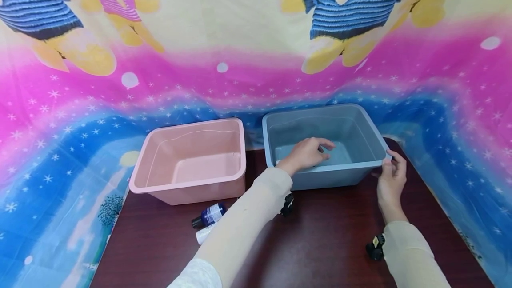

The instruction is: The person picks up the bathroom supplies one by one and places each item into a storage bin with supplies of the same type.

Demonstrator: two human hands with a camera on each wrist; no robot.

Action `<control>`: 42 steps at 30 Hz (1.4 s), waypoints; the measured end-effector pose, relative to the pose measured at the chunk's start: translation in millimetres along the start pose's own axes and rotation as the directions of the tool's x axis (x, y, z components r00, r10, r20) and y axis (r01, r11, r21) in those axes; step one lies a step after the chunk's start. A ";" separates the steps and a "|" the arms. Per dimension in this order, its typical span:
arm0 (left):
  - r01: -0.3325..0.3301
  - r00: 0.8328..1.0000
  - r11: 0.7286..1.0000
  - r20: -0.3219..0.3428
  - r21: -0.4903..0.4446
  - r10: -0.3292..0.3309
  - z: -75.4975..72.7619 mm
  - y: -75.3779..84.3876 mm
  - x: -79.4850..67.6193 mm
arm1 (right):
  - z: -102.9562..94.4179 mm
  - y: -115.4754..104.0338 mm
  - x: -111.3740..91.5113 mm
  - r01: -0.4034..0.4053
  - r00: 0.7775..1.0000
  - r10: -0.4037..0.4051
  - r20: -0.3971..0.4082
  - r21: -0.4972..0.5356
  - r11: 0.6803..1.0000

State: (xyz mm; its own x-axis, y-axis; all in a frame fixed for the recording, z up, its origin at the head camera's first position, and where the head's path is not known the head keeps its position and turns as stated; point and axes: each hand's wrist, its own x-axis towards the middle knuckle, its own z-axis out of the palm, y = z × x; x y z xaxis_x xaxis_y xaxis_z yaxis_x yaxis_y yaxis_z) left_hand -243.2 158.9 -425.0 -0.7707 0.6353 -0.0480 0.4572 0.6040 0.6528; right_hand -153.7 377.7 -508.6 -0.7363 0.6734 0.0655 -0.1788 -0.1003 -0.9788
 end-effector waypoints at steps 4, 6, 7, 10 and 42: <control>-0.001 1.000 1.000 -0.007 -0.001 0.001 -3.2 0.3 -0.8 | 0.9 -0.1 -0.6 -0.006 1.000 0.006 -0.001 0.002 1.000; -0.002 1.000 1.000 -0.010 0.004 0.002 -4.8 0.6 -1.5 | 1.0 -0.2 -0.8 -0.002 1.000 0.002 -0.001 0.004 1.000; -0.005 1.000 1.000 -0.013 0.007 0.005 -5.6 0.7 -2.1 | 0.9 -0.3 -0.9 -0.001 1.000 0.001 0.000 0.007 1.000; -0.019 0.999 1.000 -0.028 0.014 0.019 -7.7 1.4 -4.8 | 0.5 -0.9 -1.0 0.003 1.000 -0.003 0.004 0.010 1.000; -0.118 0.962 0.966 -0.213 0.229 0.168 -17.4 16.3 -42.1 | 0.5 -2.8 -1.2 -0.009 1.000 0.009 0.010 -0.002 1.000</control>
State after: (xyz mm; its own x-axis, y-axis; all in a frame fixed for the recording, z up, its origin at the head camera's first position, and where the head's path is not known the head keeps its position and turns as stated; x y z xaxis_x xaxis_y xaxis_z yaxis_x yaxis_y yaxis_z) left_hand -211.1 133.6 -399.2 -0.7594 0.6105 0.2251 0.6345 0.6184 0.4637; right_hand -152.7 376.8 -505.9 -0.7443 0.6653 0.0584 -0.1710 -0.1053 -0.9796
